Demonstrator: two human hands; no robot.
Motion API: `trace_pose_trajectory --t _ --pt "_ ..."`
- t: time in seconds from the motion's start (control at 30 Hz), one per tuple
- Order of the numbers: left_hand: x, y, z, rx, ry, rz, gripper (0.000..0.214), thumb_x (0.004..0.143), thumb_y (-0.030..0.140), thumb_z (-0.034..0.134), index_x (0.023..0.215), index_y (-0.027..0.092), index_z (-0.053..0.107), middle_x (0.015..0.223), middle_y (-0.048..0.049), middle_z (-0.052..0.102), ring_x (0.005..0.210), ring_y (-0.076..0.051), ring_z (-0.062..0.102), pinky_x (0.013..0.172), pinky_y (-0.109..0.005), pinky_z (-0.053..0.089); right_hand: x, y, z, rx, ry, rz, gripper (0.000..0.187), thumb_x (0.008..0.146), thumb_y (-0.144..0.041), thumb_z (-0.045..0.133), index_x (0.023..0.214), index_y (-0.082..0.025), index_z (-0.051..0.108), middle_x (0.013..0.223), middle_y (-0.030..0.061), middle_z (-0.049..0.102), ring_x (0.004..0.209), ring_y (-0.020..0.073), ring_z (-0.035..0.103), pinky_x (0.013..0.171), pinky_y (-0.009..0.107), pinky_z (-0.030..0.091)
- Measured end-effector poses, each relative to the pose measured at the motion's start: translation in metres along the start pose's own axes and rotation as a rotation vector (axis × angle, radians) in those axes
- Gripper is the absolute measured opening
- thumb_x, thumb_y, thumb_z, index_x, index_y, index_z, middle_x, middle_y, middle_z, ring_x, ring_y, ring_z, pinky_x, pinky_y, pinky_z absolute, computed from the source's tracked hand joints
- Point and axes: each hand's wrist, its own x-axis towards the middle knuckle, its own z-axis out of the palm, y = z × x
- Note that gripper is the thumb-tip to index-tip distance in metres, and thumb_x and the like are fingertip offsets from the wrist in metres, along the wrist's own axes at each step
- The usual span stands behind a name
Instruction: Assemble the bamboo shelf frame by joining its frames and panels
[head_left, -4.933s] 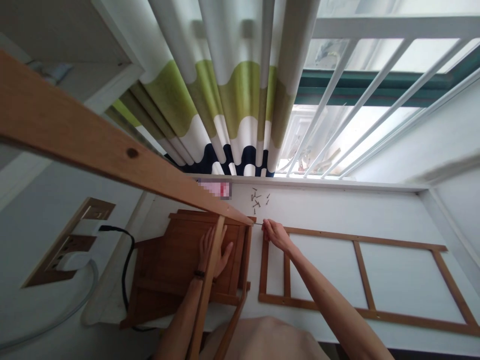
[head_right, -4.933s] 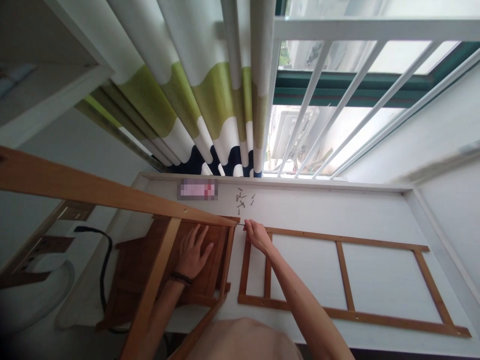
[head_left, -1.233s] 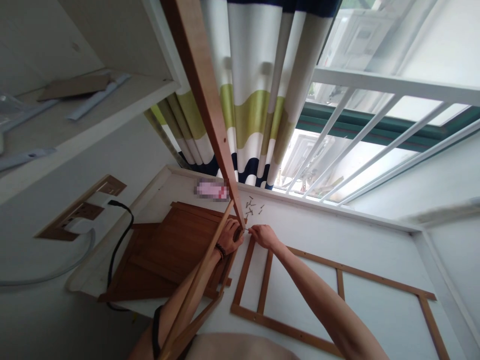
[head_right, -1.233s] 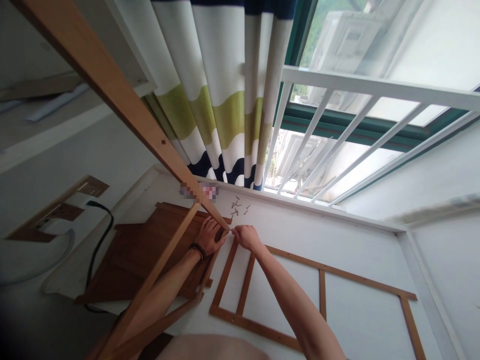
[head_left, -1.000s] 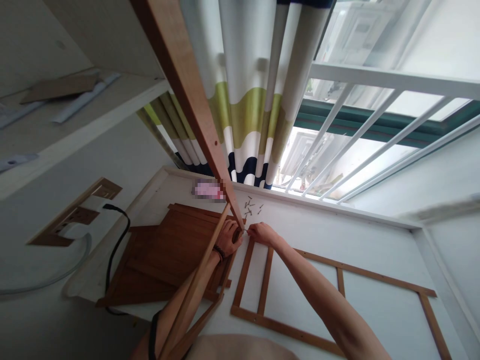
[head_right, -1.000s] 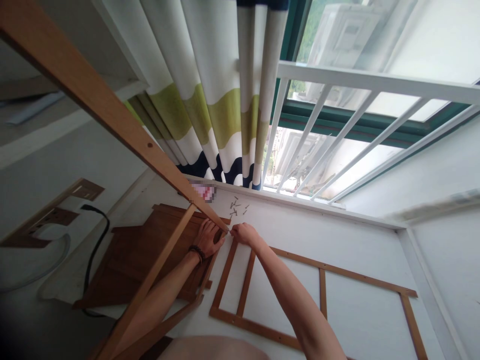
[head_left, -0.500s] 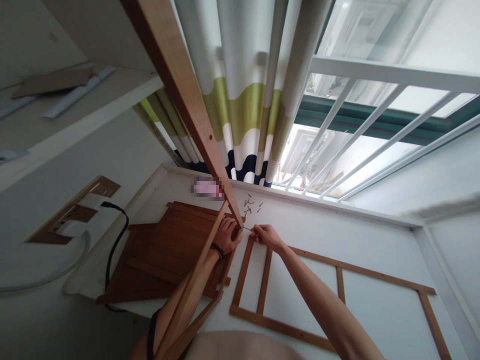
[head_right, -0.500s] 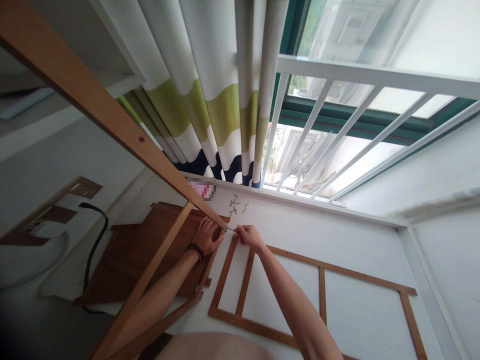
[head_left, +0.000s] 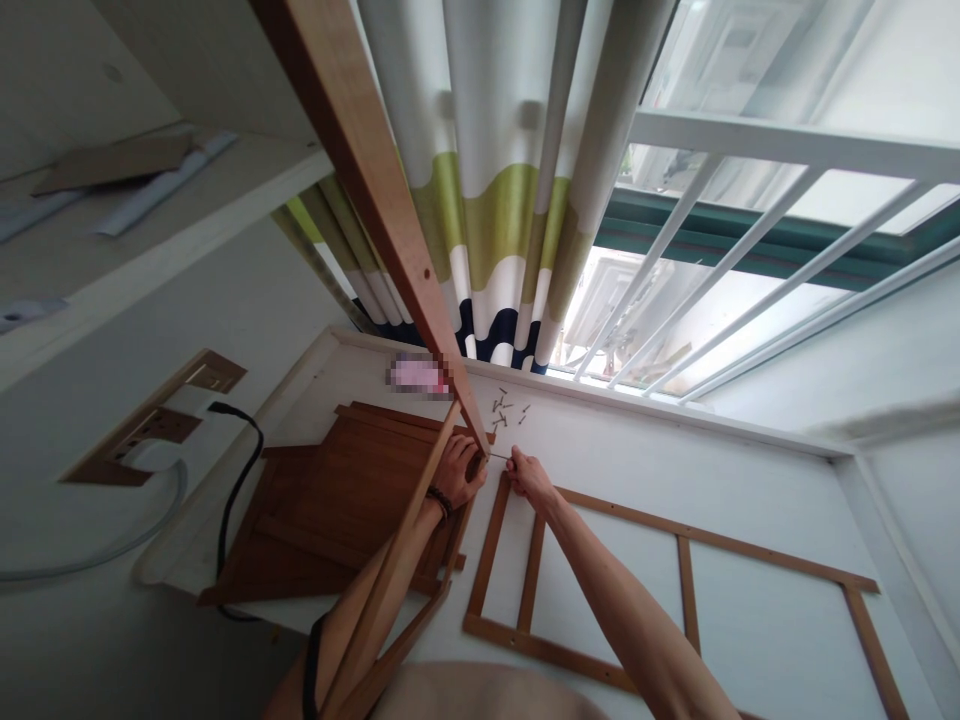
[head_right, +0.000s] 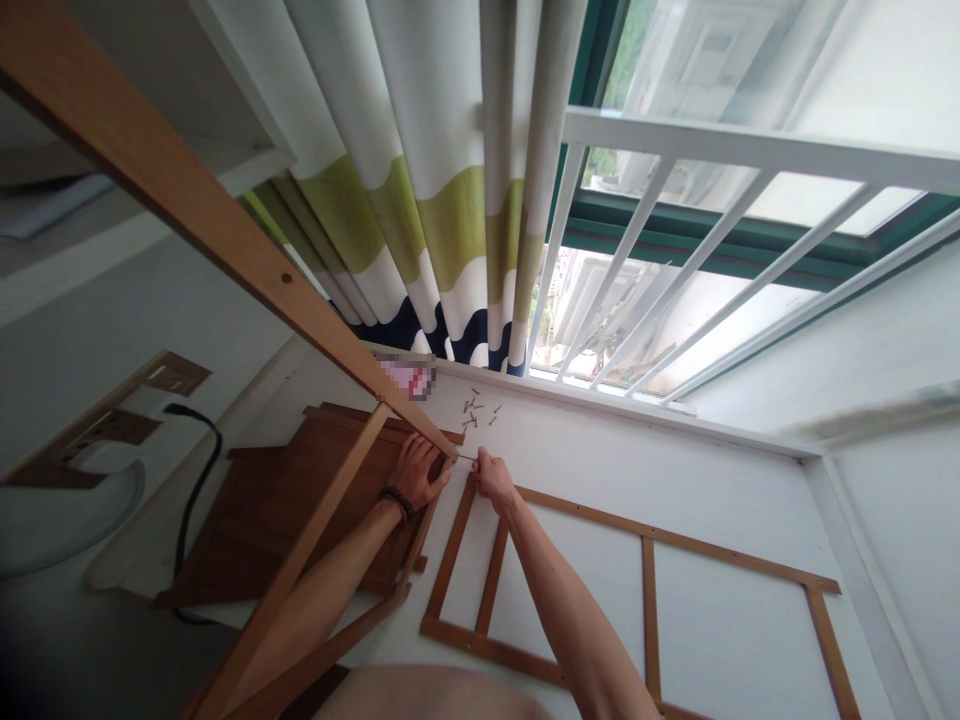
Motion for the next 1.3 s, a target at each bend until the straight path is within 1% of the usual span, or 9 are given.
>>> trace_pose_trajectory --t 0.3,0.43,0.53,0.67,0.8,0.93,1.03,1.17,1.3 --pt "0.002 0.004 -0.003 -0.027 0.002 -0.007 0.027 0.069 0.026 0.054 0.093 0.016 0.059 0.100 -0.0106 0.057 0.101 -0.026 0.047 0.099 -0.046 0.029 0.000 0.008 0.007 -0.138 0.066 -0.081 0.040 0.084 -0.053 0.021 0.062 -0.022 0.032 0.046 -0.0071 0.025 0.035 0.0075 0.020 0.035 0.021 0.017" --pt "0.002 0.002 -0.002 -0.025 0.015 -0.003 0.028 0.069 0.027 0.054 0.094 0.016 0.058 0.100 -0.0107 0.057 0.101 -0.026 0.047 0.100 -0.045 0.029 0.000 0.005 0.002 -0.257 0.140 -0.182 0.041 0.084 -0.051 0.027 0.057 -0.021 0.037 0.046 -0.0037 0.035 0.039 0.0098 0.031 0.041 0.023 0.026" --pt "0.001 0.001 -0.001 -0.028 0.020 -0.007 0.029 0.068 0.027 0.055 0.094 0.016 0.058 0.100 -0.0101 0.058 0.100 -0.025 0.048 0.100 -0.046 0.029 -0.004 0.002 -0.012 -0.417 0.231 -0.355 0.041 0.083 -0.050 0.034 0.056 -0.020 0.044 0.052 -0.0009 0.045 0.049 0.0117 0.041 0.052 0.023 0.033" --pt "0.001 0.000 0.000 -0.011 0.021 -0.008 0.029 0.067 0.028 0.056 0.094 0.016 0.057 0.100 -0.0102 0.058 0.100 -0.026 0.048 0.101 -0.046 0.028 -0.014 0.002 -0.033 -0.720 0.320 -0.575 0.044 0.087 -0.047 0.027 0.070 -0.019 0.056 0.055 0.0000 0.052 0.050 0.0128 0.047 0.058 0.024 0.037" --pt "0.001 0.000 -0.001 0.011 0.002 0.009 0.028 0.070 0.030 0.054 0.094 0.017 0.057 0.100 -0.0097 0.058 0.101 -0.025 0.048 0.102 -0.046 0.026 -0.019 0.001 -0.050 -0.742 0.332 -0.638 0.042 0.088 -0.043 0.029 0.093 -0.017 0.061 0.069 0.0034 0.060 0.061 0.0139 0.055 0.065 0.026 0.042" --pt "0.001 0.000 -0.002 0.016 -0.001 0.023 0.025 0.079 0.030 0.044 0.096 0.017 0.058 0.102 -0.0089 0.058 0.103 -0.023 0.048 0.104 -0.044 0.024 -0.019 0.001 -0.062 -0.806 0.330 -0.627 0.038 0.086 -0.035 0.037 0.118 -0.019 0.051 0.091 0.0065 0.059 0.074 0.0145 0.056 0.072 0.027 0.043" --pt "0.000 0.002 -0.003 0.012 0.001 0.021 0.027 0.084 0.026 0.035 0.095 0.018 0.059 0.103 -0.0076 0.059 0.105 -0.021 0.048 0.106 -0.045 0.021 -0.022 0.007 -0.069 -0.972 0.336 -0.543 0.048 0.082 -0.025 0.044 0.129 -0.021 0.039 0.100 0.0084 0.053 0.083 0.0166 0.054 0.076 0.029 0.043" --pt "-0.011 0.002 -0.003 0.044 0.044 -0.017 0.031 0.084 0.026 0.036 0.107 0.017 0.055 0.114 -0.0093 0.055 0.114 -0.023 0.042 0.106 -0.046 0.019 -0.039 0.020 -0.064 -1.043 0.405 -0.571 0.047 0.080 -0.019 0.044 0.127 -0.017 0.041 0.103 0.0120 0.049 0.096 0.0216 0.049 0.082 0.033 0.041" --pt "-0.037 -0.006 -0.008 0.104 0.065 -0.131 0.037 0.084 0.026 0.038 0.117 0.015 0.049 0.119 -0.0125 0.050 0.113 -0.025 0.042 0.103 -0.045 0.023 -0.057 0.028 -0.038 -0.976 0.342 -0.687 0.034 0.083 -0.022 0.042 0.115 -0.017 0.051 0.100 0.0115 0.052 0.095 0.0213 0.050 0.084 0.035 0.041"
